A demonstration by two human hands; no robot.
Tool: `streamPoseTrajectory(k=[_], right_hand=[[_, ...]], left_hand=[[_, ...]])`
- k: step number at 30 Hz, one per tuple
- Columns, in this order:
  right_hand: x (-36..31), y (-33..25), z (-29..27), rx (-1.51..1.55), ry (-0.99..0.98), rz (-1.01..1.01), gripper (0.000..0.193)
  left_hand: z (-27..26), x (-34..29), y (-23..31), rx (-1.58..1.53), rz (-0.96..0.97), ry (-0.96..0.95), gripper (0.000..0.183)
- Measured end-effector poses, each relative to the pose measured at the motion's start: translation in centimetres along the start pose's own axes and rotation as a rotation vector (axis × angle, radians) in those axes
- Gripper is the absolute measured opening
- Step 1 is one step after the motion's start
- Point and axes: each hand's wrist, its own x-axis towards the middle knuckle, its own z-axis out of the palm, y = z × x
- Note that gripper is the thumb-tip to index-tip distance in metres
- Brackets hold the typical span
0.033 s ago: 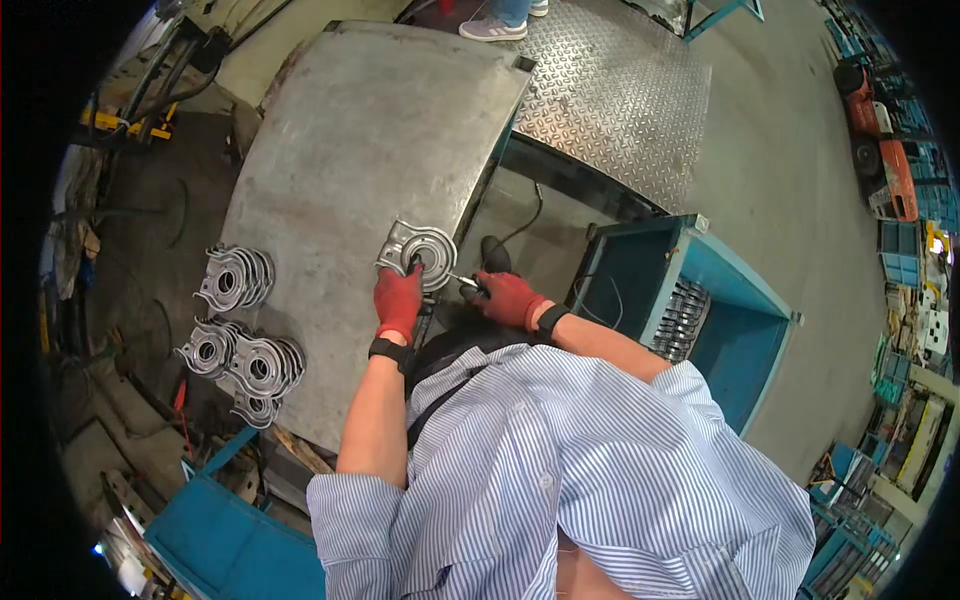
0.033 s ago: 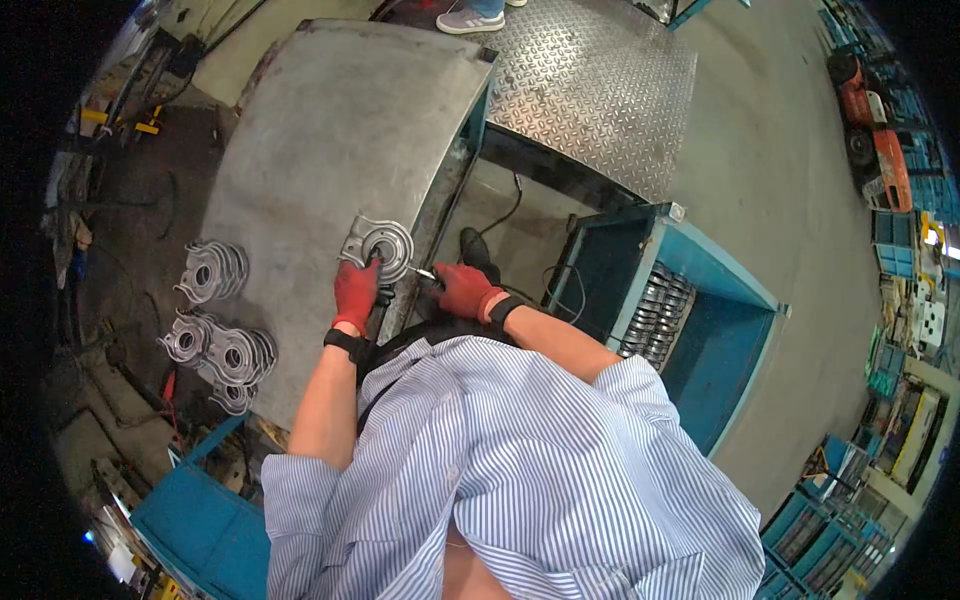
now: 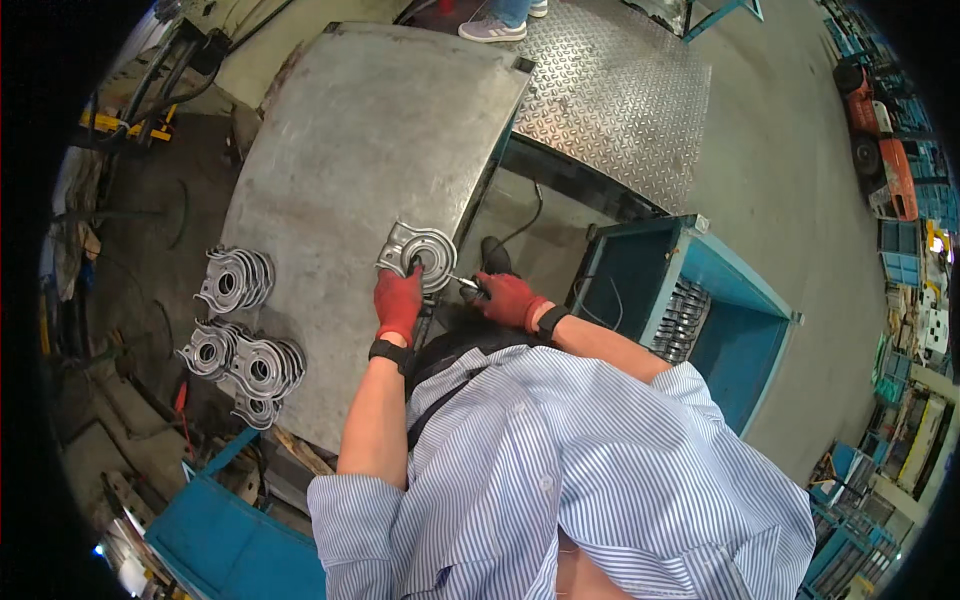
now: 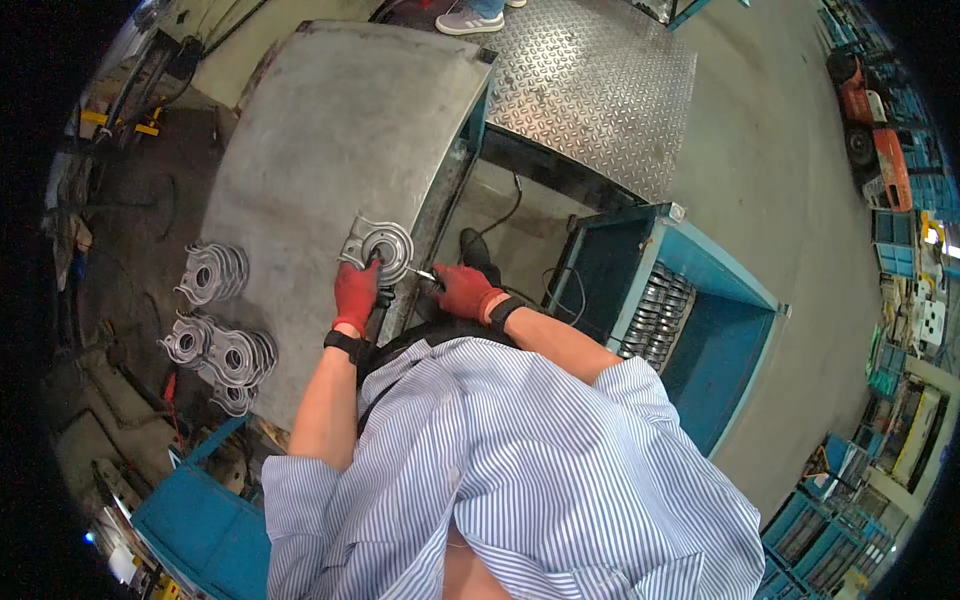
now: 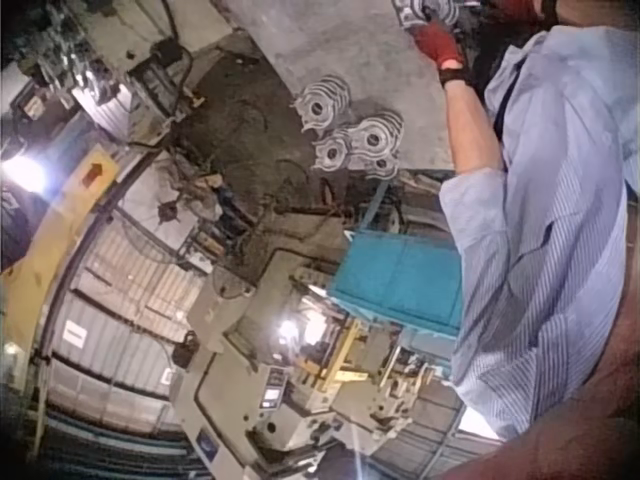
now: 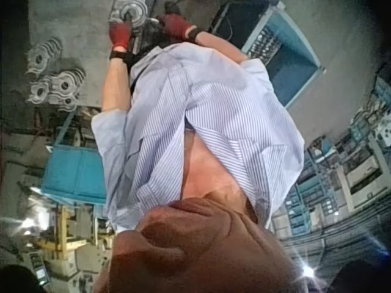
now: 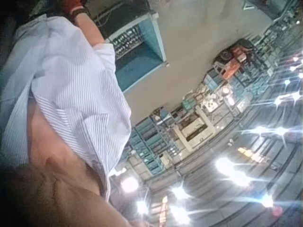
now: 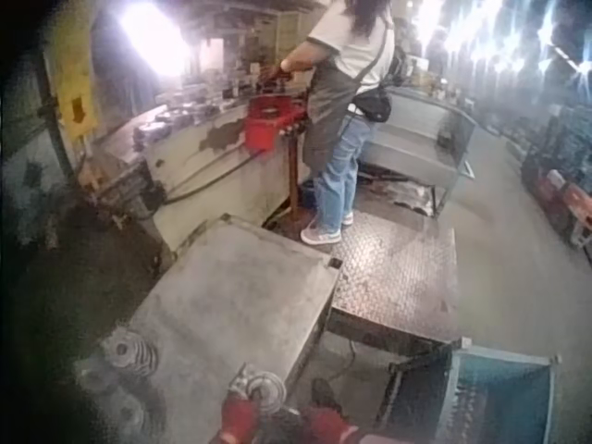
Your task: The recorder is inspecting and organizing metal castings on a table, occasionally using a small tool to check details.
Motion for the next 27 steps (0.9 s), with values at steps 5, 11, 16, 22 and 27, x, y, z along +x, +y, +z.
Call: streamPoseTrajectory(k=[5, 11, 16, 22, 27], right_hand=[[0.3, -0.7, -0.6, -0.04, -0.088, 0.084, 0.043], [0.3, -0.1, -0.1, -0.051, -0.045, 0.045, 0.043], [0.2, 0.0, -0.4, -0.036, -0.066, 0.026, 0.045], [0.3, -0.1, -0.6, -0.048, -0.059, 0.031, 0.048], [0.2, 1.1, 0.4, -0.042, -0.056, 0.032, 0.05]], left_hand=[[0.1, -0.1, 0.3, 0.017, -0.029, 0.005, 0.051], [0.4, 0.2, -0.4, -0.036, 0.01, 0.001, 0.052], [0.4, 0.2, 0.1, -0.01, -0.008, -0.007, 0.053], [0.3, 0.3, -0.4, -0.026, -0.03, -0.028, 0.058], [0.8, 0.2, 0.0, 0.03, -0.051, -0.031, 0.059]])
